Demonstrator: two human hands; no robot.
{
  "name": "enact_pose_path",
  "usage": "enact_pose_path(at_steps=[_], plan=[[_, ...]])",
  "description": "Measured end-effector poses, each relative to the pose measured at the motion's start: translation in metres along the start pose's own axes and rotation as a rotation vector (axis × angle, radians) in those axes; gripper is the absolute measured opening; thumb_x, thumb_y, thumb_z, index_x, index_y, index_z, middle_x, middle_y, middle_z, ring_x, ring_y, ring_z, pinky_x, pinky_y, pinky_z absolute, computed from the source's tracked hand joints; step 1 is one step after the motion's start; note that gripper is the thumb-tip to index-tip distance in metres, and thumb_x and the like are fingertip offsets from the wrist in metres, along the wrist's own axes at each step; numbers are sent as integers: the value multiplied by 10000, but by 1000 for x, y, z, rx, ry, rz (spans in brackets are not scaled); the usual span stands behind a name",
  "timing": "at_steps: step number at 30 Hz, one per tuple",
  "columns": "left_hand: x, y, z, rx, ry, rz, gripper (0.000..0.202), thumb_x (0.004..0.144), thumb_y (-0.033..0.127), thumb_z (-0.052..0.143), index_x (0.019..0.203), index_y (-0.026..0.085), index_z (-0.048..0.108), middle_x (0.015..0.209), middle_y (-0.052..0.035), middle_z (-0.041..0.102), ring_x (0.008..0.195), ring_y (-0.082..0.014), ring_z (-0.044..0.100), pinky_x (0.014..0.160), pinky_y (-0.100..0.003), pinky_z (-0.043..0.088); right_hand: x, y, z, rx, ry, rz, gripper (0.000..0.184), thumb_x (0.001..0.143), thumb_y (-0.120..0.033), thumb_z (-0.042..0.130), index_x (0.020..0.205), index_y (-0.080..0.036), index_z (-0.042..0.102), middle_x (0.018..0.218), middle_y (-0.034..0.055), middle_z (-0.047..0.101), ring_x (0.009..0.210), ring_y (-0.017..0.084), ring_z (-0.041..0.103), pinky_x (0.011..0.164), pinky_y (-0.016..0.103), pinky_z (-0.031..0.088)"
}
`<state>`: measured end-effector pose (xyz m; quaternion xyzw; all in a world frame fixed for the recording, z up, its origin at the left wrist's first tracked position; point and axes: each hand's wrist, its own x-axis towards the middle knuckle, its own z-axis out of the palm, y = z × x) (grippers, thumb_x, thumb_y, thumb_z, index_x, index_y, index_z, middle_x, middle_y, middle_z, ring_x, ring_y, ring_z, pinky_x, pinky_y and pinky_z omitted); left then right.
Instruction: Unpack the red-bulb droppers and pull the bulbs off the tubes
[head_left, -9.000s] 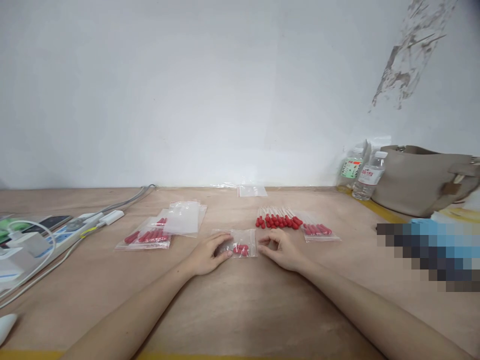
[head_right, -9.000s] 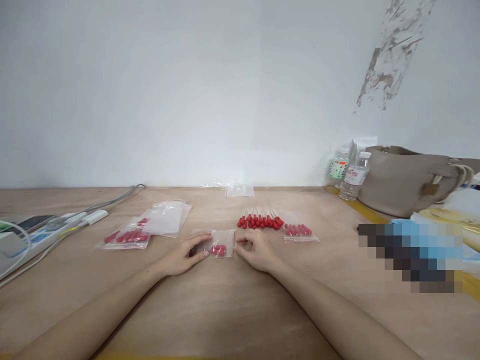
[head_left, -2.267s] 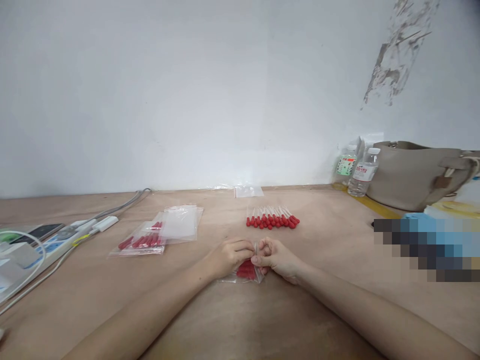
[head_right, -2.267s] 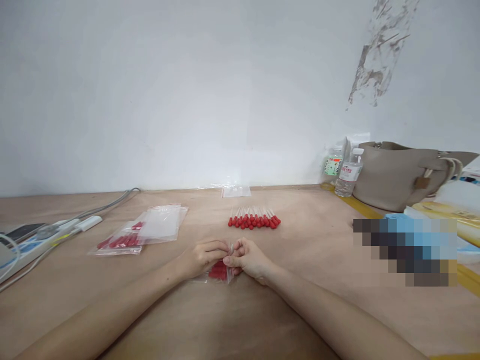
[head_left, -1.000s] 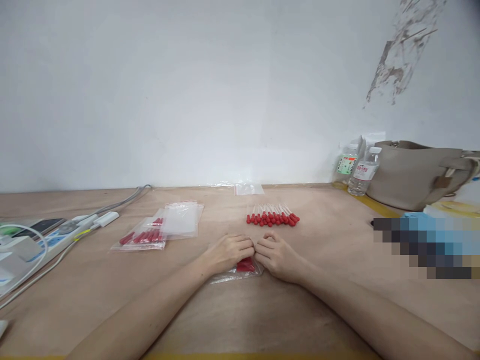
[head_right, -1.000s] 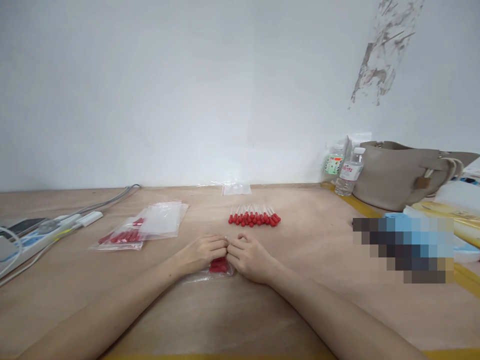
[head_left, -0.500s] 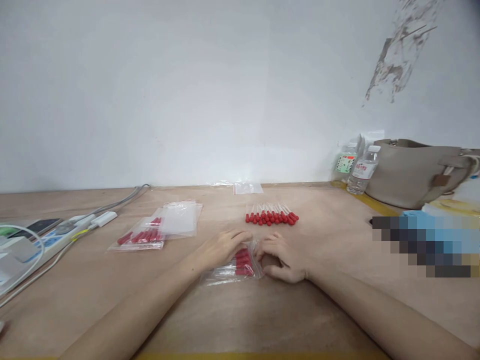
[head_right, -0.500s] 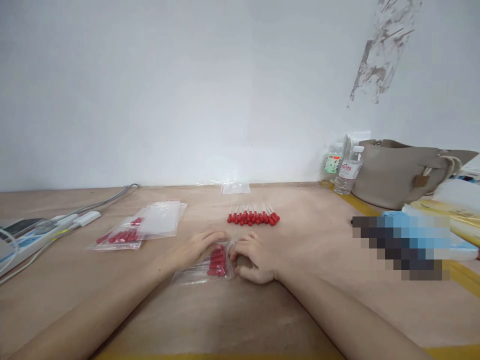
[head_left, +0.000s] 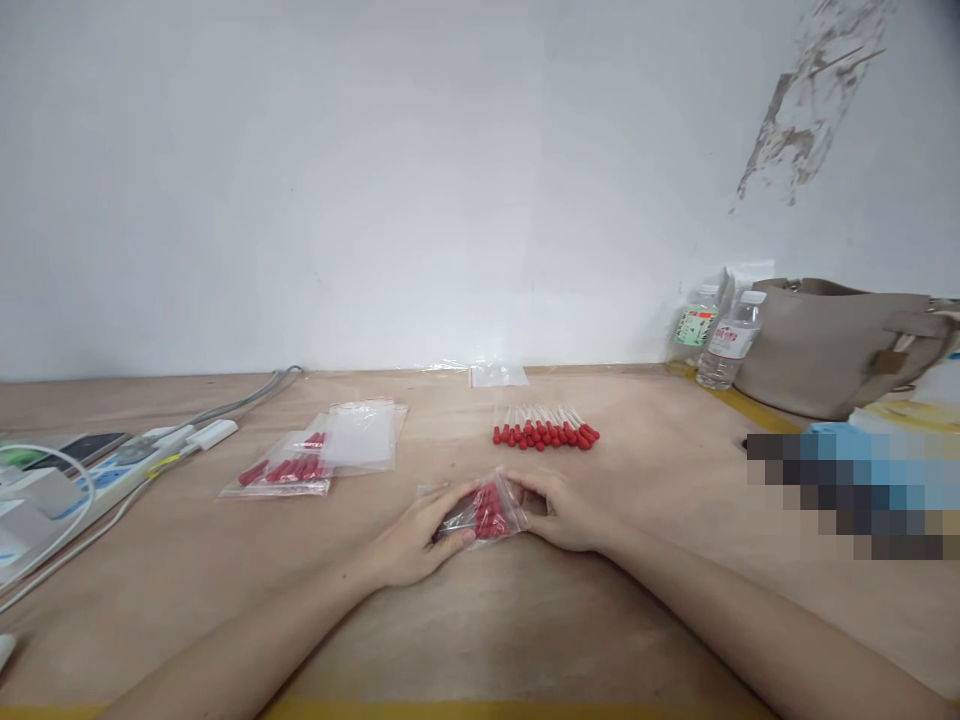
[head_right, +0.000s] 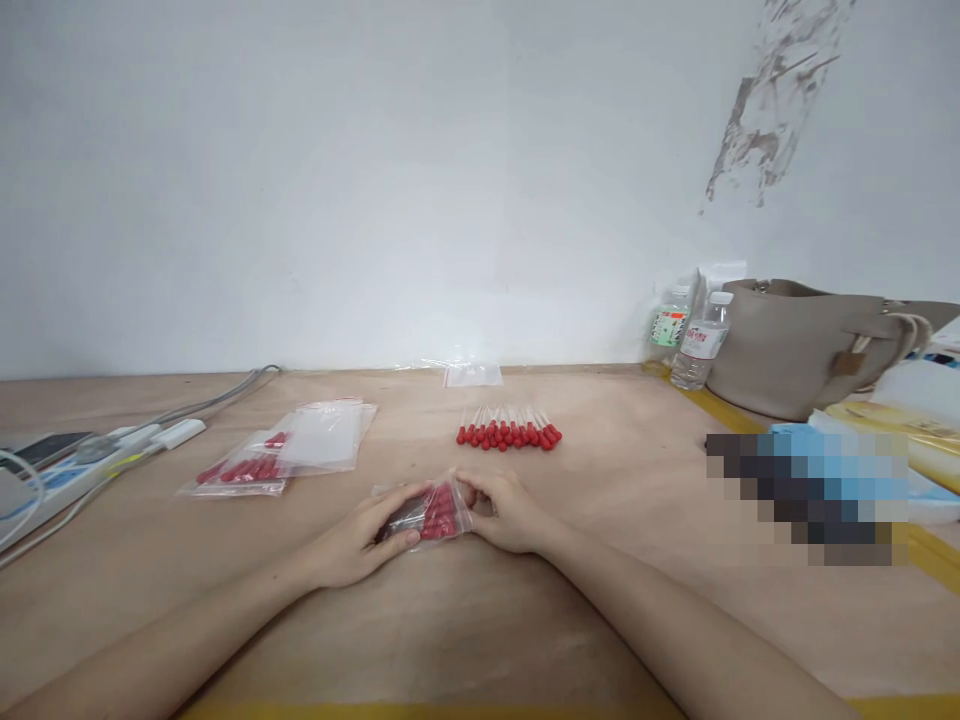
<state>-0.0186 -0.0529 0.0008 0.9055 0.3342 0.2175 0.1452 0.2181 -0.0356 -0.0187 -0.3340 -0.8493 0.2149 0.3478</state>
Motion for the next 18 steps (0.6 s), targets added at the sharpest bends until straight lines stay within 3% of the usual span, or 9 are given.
enact_pose_path(at_steps=[3, 8, 13, 18], plan=[[3, -2, 0, -2, 42, -23, 504, 818, 338, 485, 1281, 213, 328, 1245, -84, 468, 1101, -207, 463, 917, -367, 397, -1, 5, -2, 163, -109, 40, 603, 747, -274, 558, 1301, -213, 329, 812, 1, 565, 691, 116, 500, 626, 236, 417], [3, -7, 3, -19, 52, -72, 530, 804, 356, 505, 1278, 203, 323, 1231, -95, 480, 1081, -218, 474, 902, -385, 402, 4, 5, -3, 173, -120, 111, 493, 660, -310, 648, 1130, -216, 534, 767, -19, 550, 645, 106, 449, 570, 214, 376], [6, -11, 7, -74, 84, -50, 505, 791, 350, 529, 1243, 200, 361, 1205, -94, 496, 1063, -217, 480, 891, -382, 404, 11, -2, 4, 199, -93, 172, 261, 748, -226, 514, 994, -189, 593, 750, -12, 578, 579, 90, 425, 529, 209, 347], [9, -9, 8, -117, 102, -25, 483, 778, 354, 551, 1210, 198, 403, 1167, -80, 525, 1039, -205, 497, 887, -361, 407, 12, 0, 11, 226, 14, 228, 226, 668, -238, 610, 878, -164, 578, 740, -3, 557, 629, 106, 457, 560, 218, 373]])
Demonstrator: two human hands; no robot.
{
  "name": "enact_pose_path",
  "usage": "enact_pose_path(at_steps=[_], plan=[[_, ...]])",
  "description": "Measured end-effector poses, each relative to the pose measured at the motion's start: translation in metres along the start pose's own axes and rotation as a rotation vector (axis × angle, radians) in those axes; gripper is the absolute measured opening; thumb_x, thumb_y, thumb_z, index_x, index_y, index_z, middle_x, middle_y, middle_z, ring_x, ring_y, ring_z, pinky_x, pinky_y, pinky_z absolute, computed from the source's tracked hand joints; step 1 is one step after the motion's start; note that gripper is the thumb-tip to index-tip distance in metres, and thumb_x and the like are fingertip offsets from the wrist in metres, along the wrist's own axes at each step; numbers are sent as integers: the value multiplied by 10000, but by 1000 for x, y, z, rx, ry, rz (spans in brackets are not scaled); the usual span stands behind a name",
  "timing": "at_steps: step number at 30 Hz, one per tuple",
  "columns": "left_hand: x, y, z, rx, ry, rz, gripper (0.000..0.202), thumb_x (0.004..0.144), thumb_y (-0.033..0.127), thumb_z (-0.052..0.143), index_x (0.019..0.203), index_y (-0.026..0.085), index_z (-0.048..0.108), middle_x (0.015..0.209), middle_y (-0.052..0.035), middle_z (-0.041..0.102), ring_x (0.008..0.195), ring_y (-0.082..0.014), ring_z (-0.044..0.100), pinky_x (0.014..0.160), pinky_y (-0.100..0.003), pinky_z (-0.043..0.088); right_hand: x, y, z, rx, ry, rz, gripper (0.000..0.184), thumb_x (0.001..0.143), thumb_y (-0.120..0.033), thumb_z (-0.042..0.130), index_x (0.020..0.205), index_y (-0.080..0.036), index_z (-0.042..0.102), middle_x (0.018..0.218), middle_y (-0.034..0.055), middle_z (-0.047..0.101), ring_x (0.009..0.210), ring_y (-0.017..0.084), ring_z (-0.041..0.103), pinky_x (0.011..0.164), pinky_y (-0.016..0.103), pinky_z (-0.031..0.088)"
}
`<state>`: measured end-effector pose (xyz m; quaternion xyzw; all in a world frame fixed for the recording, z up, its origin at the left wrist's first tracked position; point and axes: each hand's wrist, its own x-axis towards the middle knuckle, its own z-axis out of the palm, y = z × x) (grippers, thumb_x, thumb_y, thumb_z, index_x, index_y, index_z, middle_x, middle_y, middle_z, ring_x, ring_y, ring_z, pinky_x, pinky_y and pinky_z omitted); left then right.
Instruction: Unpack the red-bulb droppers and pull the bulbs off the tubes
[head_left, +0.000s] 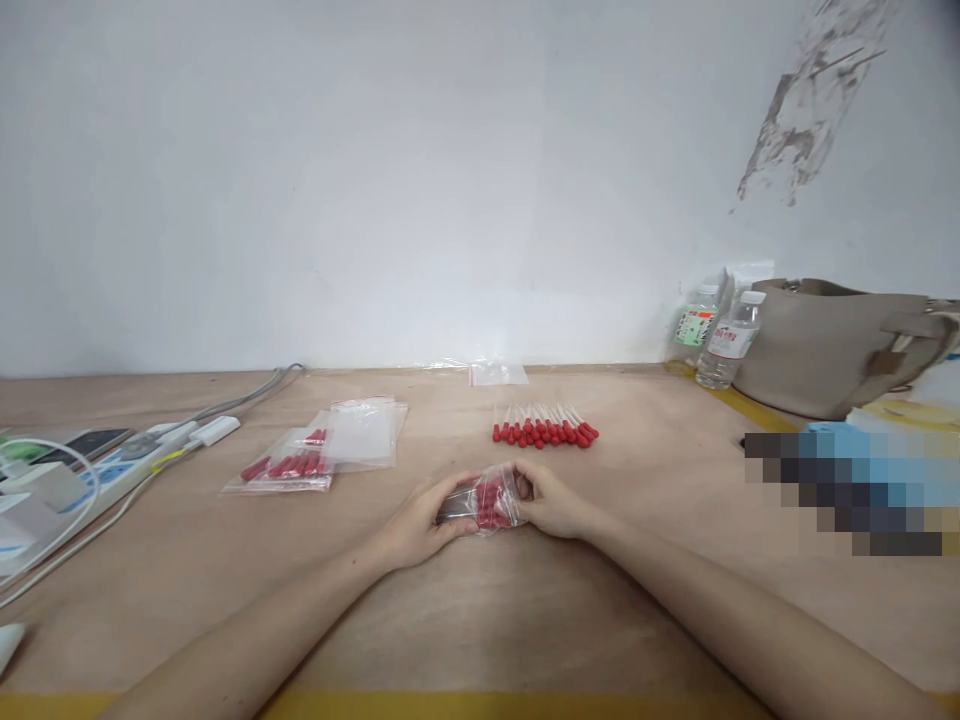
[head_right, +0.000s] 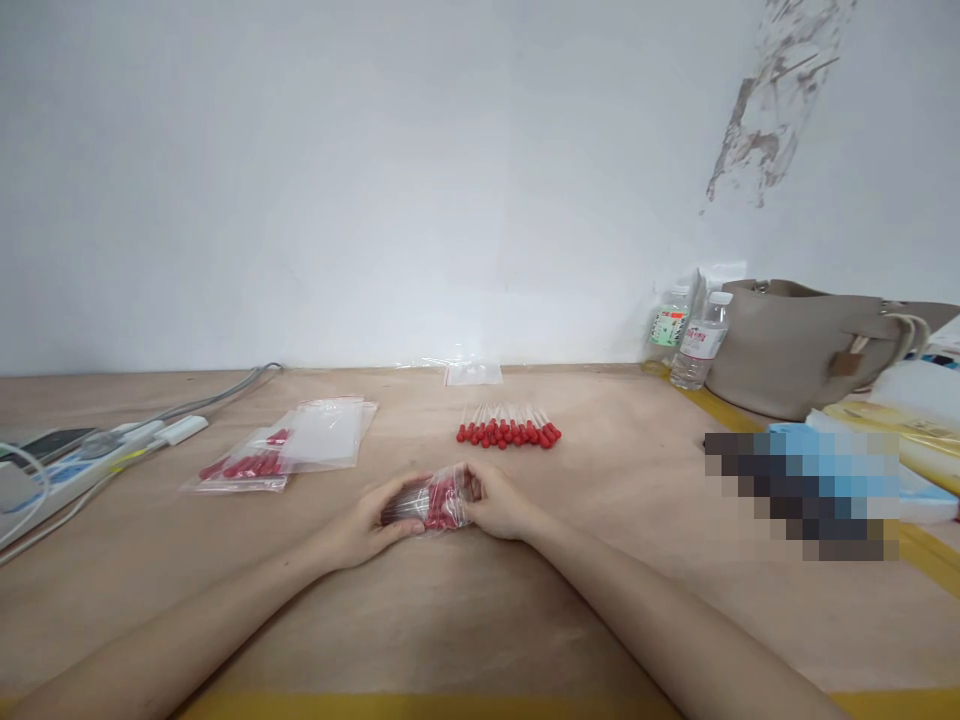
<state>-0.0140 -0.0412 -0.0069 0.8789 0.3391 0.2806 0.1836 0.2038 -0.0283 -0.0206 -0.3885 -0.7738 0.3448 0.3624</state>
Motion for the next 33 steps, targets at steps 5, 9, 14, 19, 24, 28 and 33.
enact_pose_path(at_steps=[5, 9, 14, 19, 24, 28, 33], plan=[[-1, 1, 1, 16, 11, 27, 431, 796, 344, 528, 1190, 206, 427, 1114, -73, 547, 986, -189, 520, 845, -332, 425, 2, 3, 3, 139, 13, 41, 276, 644, -253, 644, 877, -164, 528, 751, -6, 555, 652, 104, 484, 581, 222, 398], [0, 2, 0, 5, 1, 36, 423, 797, 337, 528, 1190, 217, 431, 1113, -64, 542, 990, -183, 513, 843, -326, 422, 5, 4, 5, 163, -98, 78, 156, 704, -259, 583, 821, -158, 564, 738, 7, 591, 643, 114, 517, 557, 225, 407], [1, 3, 1, 7, 7, 9, 398, 801, 349, 518, 1170, 215, 456, 1093, -64, 551, 976, -188, 518, 831, -335, 426, 2, -5, 3, -54, -35, 25, 47, 697, -157, 536, 729, -157, 570, 680, -6, 590, 612, 112, 509, 541, 220, 384], [0, 3, 1, 26, 15, -38, 405, 792, 369, 528, 1164, 224, 462, 1101, -50, 559, 970, -182, 528, 823, -318, 432, 2, -8, -3, 65, -54, 132, 59, 708, -196, 558, 753, -159, 560, 668, -1, 600, 616, 119, 534, 554, 235, 408], [-1, 2, 1, 44, 20, -68, 406, 801, 375, 511, 1174, 224, 456, 1124, -49, 554, 999, -189, 520, 850, -331, 419, 4, -5, -11, 351, -140, 222, 247, 674, -309, 624, 857, -155, 564, 742, 7, 627, 722, 138, 580, 672, 277, 451], [-1, 1, 2, 43, 25, -91, 406, 798, 395, 507, 1165, 226, 466, 1118, -48, 558, 993, -192, 525, 850, -320, 421, 3, -7, -4, 438, -159, 221, 339, 617, -318, 670, 886, -134, 577, 791, 23, 640, 785, 157, 594, 728, 299, 458], [-2, 2, 2, 41, 20, -96, 402, 799, 398, 503, 1165, 235, 467, 1118, -39, 558, 988, -192, 525, 847, -315, 421, 6, -7, 1, 415, -31, 300, 268, 569, -259, 701, 768, -128, 579, 698, 16, 629, 716, 154, 599, 665, 280, 479]])
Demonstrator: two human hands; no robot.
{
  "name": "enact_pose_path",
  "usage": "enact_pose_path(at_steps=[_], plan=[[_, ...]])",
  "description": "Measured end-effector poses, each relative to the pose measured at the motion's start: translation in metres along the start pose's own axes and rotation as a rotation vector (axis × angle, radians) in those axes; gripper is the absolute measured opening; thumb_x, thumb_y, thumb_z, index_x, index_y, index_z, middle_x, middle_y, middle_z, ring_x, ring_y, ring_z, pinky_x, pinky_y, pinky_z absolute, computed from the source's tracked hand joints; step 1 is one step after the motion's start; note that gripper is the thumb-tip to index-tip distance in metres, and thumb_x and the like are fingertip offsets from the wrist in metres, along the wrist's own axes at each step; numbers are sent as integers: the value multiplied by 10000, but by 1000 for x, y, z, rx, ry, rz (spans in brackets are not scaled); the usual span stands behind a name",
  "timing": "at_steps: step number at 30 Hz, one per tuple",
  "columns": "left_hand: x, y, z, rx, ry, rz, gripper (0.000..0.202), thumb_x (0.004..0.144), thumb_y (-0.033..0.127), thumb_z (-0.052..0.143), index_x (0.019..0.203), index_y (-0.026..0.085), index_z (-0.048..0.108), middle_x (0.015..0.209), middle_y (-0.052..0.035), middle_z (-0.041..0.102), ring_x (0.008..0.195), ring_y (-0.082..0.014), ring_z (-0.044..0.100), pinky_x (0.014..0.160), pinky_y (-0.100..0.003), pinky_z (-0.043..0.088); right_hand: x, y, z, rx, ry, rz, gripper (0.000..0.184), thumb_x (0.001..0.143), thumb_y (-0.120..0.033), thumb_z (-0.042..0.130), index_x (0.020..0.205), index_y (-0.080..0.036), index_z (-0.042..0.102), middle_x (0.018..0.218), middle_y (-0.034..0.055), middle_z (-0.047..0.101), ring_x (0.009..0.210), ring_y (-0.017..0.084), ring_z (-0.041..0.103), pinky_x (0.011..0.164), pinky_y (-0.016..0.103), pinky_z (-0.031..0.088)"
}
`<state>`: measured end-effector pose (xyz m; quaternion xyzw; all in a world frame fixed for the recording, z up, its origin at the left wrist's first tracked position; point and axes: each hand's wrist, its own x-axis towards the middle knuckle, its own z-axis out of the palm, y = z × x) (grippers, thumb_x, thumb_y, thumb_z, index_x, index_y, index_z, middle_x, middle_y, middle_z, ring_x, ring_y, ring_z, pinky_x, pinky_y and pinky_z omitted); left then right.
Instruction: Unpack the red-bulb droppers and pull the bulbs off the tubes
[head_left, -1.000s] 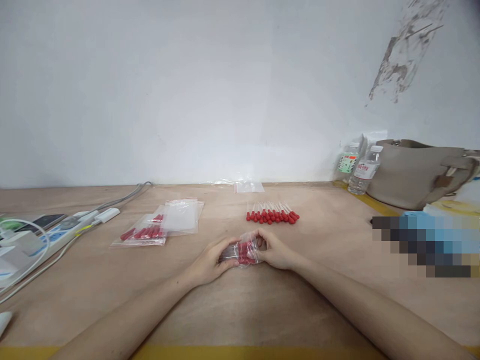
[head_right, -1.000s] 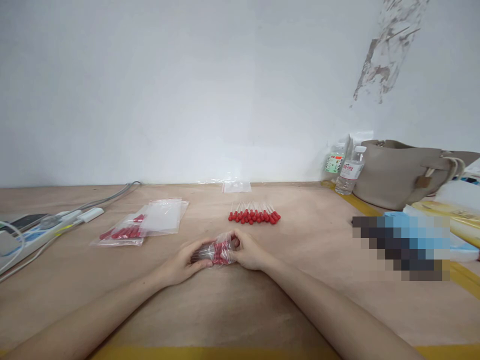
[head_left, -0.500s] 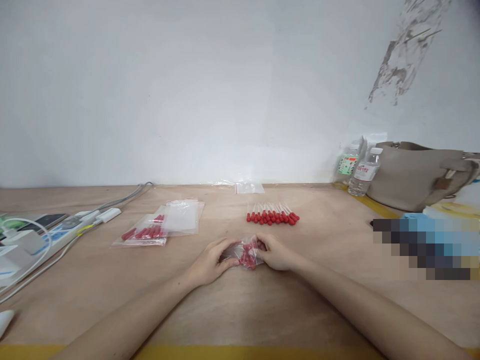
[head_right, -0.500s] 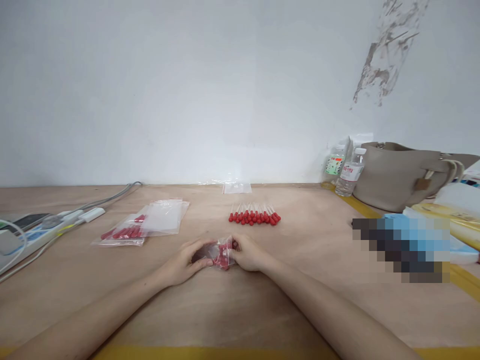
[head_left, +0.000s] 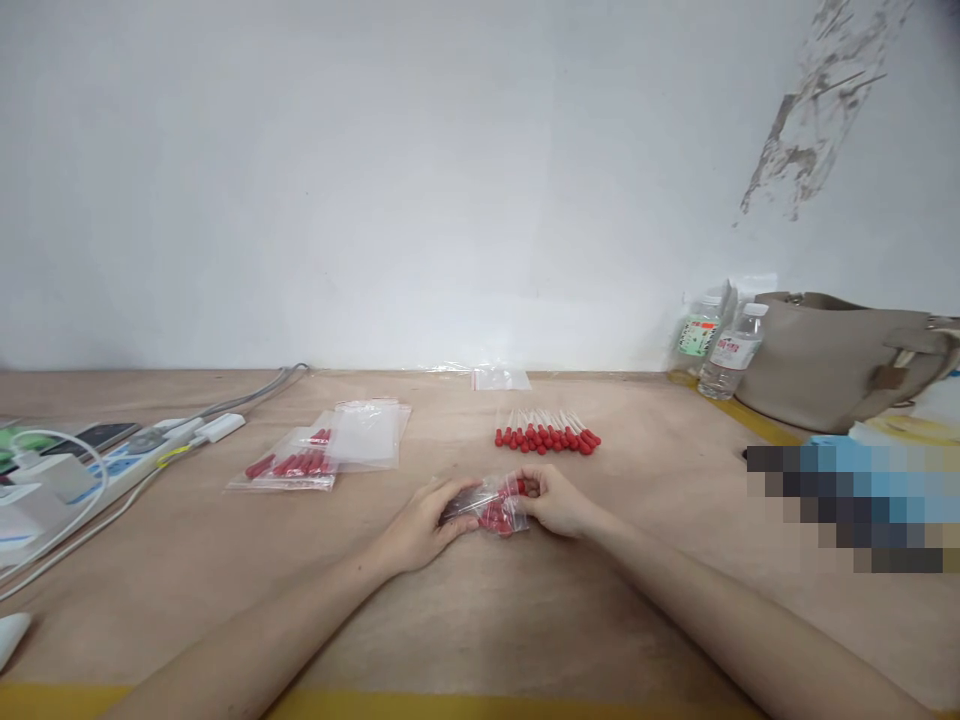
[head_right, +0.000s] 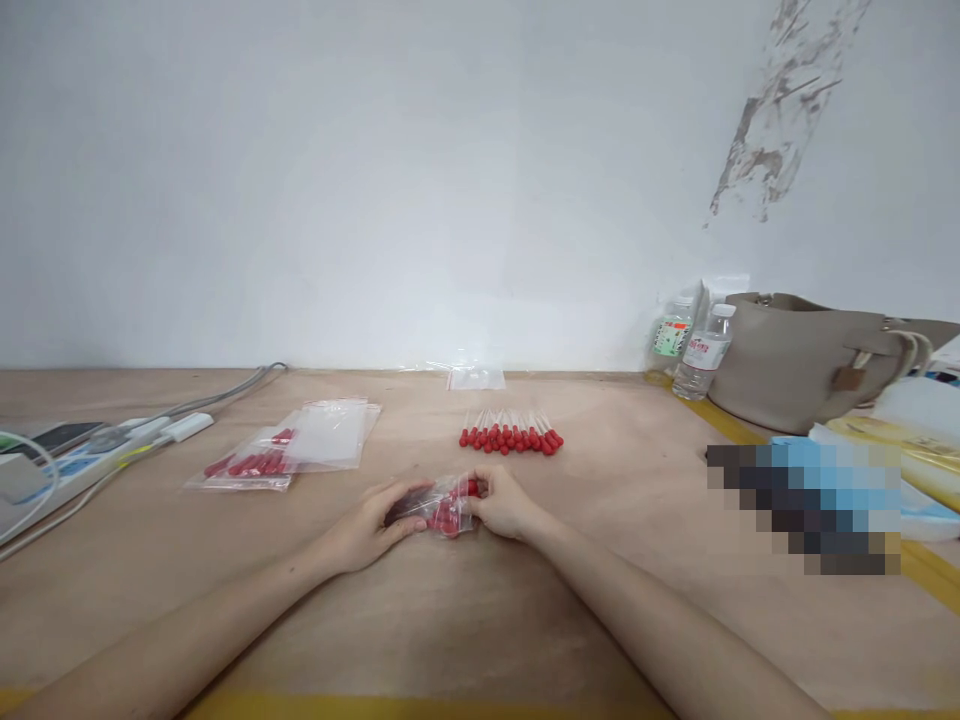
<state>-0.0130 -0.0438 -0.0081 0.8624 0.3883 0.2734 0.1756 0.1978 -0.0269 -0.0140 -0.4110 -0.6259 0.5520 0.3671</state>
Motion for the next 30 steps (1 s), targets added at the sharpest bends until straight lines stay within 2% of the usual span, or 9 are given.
enact_pose_path(at_steps=[4, 7, 9, 15, 18, 22, 25, 27, 30], plan=[[-1, -3, -1, 2, 17, -10, 397, 803, 381, 496, 1169, 228, 463, 1126, -43, 553, 997, -196, 517, 860, -321, 412, -1, -5, -22, -7, 24, 125, 261, 606, -248, 690, 809, -142, 566, 730, 15, 624, 698, 138, 601, 602, 260, 502], [-2, -7, -1, 16, 20, -34, 412, 798, 372, 500, 1180, 223, 457, 1134, -52, 548, 989, -205, 518, 847, -332, 420, -5, -9, -39, 178, -89, 261, 336, 620, -240, 701, 892, -147, 528, 819, 40, 636, 698, 137, 622, 642, 282, 521], [-2, -8, -1, 20, 21, -45, 417, 795, 375, 502, 1180, 219, 461, 1131, -58, 551, 982, -209, 521, 840, -336, 425, -6, -8, -44, 308, -104, 290, 333, 635, -232, 702, 889, -142, 507, 858, 62, 639, 729, 137, 629, 706, 288, 517], [-2, -5, -1, 50, 16, -57, 420, 803, 401, 483, 1184, 227, 456, 1151, -50, 545, 1008, -208, 518, 862, -337, 421, -2, -4, -31, 325, 79, 277, 146, 734, -193, 613, 810, -140, 500, 750, 58, 651, 550, 66, 590, 549, 176, 490], [-3, -8, -3, 71, 18, -66, 428, 809, 402, 471, 1200, 230, 436, 1178, -44, 528, 1038, -205, 506, 888, -336, 408, -3, -11, -39, 262, 138, 217, 96, 736, -172, 599, 765, -140, 512, 666, 31, 643, 469, 44, 538, 490, 157, 458], [-6, -19, -13, 128, 38, -71, 423, 813, 400, 461, 1200, 234, 429, 1173, -40, 528, 1046, -202, 502, 889, -332, 406, -6, -32, -72, 112, 235, 89, 92, 731, -207, 596, 756, -138, 541, 654, 27, 642, 494, 48, 534, 487, 146, 433], [-7, -25, -20, 168, 60, -106, 427, 809, 422, 458, 1190, 231, 433, 1147, -42, 543, 1028, -207, 512, 868, -331, 419, 0, -43, -88, -57, 423, -124, 100, 760, -249, 541, 796, -156, 532, 667, 12, 630, 517, 67, 538, 511, 180, 437], [-7, -28, -22, 182, 69, -119, 429, 808, 429, 454, 1187, 228, 436, 1141, -44, 545, 1025, -209, 514, 862, -330, 422, 10, -45, -86, -274, 558, -278, 121, 786, -268, 493, 847, -168, 526, 746, 23, 634, 604, 93, 567, 569, 210, 447], [-7, -31, -21, 195, 75, -108, 420, 811, 418, 451, 1186, 230, 437, 1153, -38, 537, 1039, -203, 506, 879, -324, 412, 33, -40, -66, -844, 644, -414, 189, 850, -249, 379, 965, -172, 508, 902, 49, 619, 780, 118, 569, 689, 229, 427]])
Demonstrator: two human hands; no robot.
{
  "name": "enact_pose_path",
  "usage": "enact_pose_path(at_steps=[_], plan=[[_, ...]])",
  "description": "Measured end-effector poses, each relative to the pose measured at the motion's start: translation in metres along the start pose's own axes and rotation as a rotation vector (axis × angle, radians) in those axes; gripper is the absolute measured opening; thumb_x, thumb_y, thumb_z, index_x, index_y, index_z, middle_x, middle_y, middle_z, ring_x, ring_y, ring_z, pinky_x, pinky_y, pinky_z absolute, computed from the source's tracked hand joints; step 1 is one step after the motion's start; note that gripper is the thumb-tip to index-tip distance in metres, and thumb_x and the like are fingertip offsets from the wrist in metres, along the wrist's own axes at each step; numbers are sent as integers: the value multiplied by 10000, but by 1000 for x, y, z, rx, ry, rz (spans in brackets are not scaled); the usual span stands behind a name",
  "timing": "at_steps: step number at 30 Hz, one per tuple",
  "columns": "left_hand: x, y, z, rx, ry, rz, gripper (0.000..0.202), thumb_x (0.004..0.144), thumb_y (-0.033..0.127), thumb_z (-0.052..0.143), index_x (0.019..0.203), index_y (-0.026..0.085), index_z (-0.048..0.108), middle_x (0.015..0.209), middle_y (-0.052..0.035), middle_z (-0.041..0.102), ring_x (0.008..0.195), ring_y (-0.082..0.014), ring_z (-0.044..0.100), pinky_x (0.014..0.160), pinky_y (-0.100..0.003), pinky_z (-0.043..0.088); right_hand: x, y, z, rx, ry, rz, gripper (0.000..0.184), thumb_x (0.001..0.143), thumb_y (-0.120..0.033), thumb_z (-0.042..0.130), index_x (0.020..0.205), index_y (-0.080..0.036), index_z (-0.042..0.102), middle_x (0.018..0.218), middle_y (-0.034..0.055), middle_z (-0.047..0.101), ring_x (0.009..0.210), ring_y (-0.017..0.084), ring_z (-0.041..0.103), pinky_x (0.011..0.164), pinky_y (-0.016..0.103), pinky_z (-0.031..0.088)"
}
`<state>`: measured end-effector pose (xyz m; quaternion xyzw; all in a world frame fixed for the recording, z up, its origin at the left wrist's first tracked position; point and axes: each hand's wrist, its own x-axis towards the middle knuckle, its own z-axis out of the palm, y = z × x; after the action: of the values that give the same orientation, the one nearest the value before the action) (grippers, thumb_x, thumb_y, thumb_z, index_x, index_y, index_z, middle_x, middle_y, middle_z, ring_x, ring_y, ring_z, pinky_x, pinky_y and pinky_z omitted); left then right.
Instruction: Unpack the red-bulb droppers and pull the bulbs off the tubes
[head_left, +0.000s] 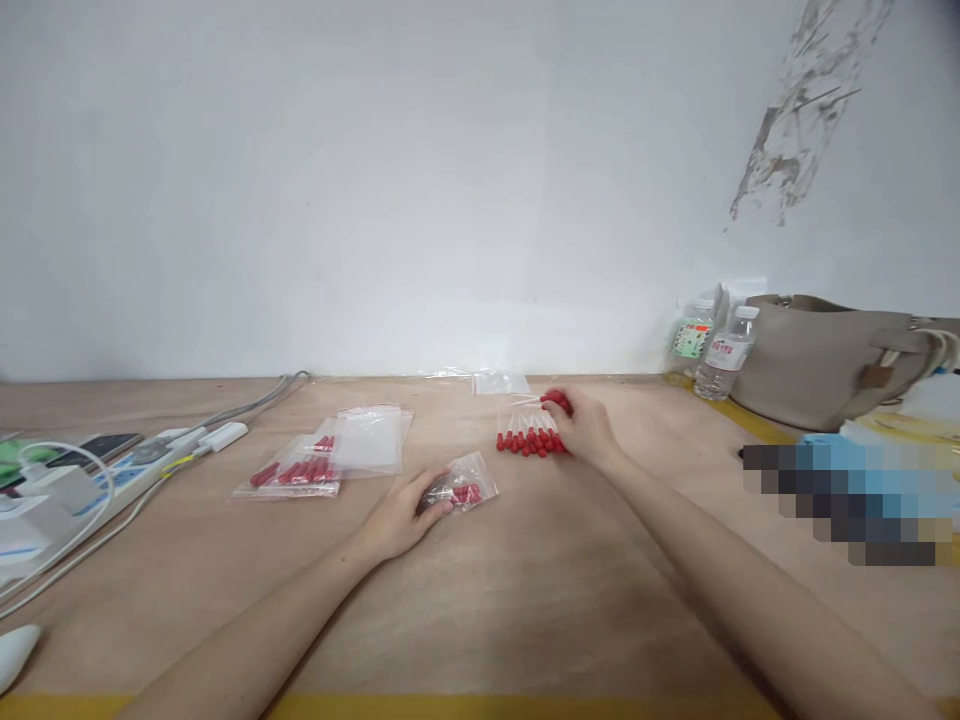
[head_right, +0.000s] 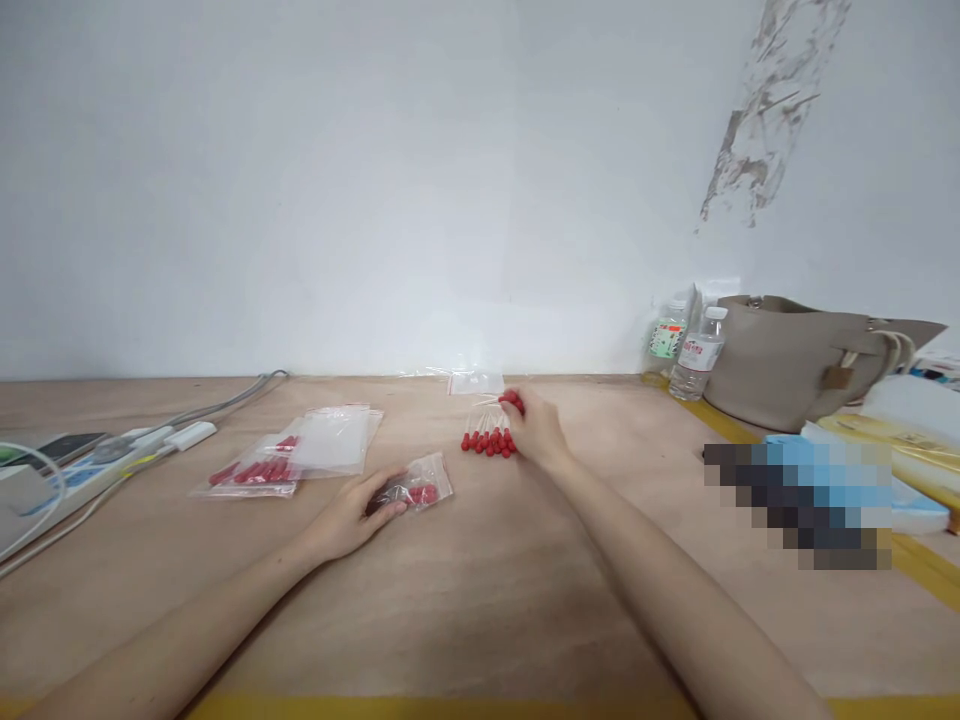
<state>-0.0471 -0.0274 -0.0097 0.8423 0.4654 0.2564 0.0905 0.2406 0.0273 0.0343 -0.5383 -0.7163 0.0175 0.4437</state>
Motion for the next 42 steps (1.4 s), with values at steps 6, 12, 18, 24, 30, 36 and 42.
enact_pose_path(at_steps=[6, 12, 18, 24, 30, 36, 42], plan=[[-1, -2, 3, -6, -5, 7, 426, 810, 412, 452, 1191, 223, 437, 1164, -42, 532, 1059, -204, 492, 898, -326, 397, 0, -22, 60, -429, -179, -154, 251, 814, -95, 365, 1002, -144, 523, 933, 111, 595, 901, 195, 505, 736, 279, 358], [-1, -1, 2, -44, -10, 14, 408, 822, 410, 435, 1184, 223, 441, 1157, -46, 532, 1044, -206, 499, 886, -334, 405, -10, -25, 73, -585, -251, -167, 275, 803, -189, 383, 1028, -147, 536, 1027, 152, 549, 977, 256, 441, 827, 400, 266], [-1, 0, 2, -51, -17, 26, 417, 819, 411, 443, 1186, 212, 448, 1149, -59, 537, 1043, -210, 502, 884, -332, 407, -18, -25, 69, -633, -278, -153, 368, 791, -355, 363, 1054, -170, 541, 1135, 141, 500, 1051, 295, 376, 897, 510, 136], [-1, -1, 2, -48, -15, 27, 399, 822, 394, 446, 1182, 221, 456, 1145, -44, 542, 1040, -197, 504, 888, -319, 402, -18, -24, 67, -605, -273, -169, 479, 793, -507, 329, 1058, -174, 550, 1126, 136, 509, 1068, 296, 373, 926, 554, 51], [-1, 0, 2, -52, -23, 28, 393, 824, 394, 441, 1176, 220, 459, 1160, -43, 533, 1049, -198, 499, 893, -317, 397, -18, -27, 67, -618, -256, -145, 452, 839, -444, 293, 1008, -138, 579, 1027, 147, 564, 988, 273, 445, 926, 517, 100], [-2, 4, -1, -60, -33, 44, 377, 827, 387, 435, 1167, 225, 465, 1154, -41, 533, 1042, -192, 500, 889, -310, 398, -19, -34, 70, -626, -215, -120, 432, 856, -342, 261, 1075, -88, 535, 1110, 191, 506, 1009, 273, 425, 909, 484, 153], [-1, 5, -1, -59, -37, 47, 372, 825, 391, 432, 1155, 226, 479, 1149, -44, 536, 1046, -196, 501, 894, -317, 400, -21, -37, 78, -631, -225, -73, 517, 820, -475, 316, 1056, -75, 543, 1077, 214, 522, 1022, 307, 401, 893, 498, 160]])
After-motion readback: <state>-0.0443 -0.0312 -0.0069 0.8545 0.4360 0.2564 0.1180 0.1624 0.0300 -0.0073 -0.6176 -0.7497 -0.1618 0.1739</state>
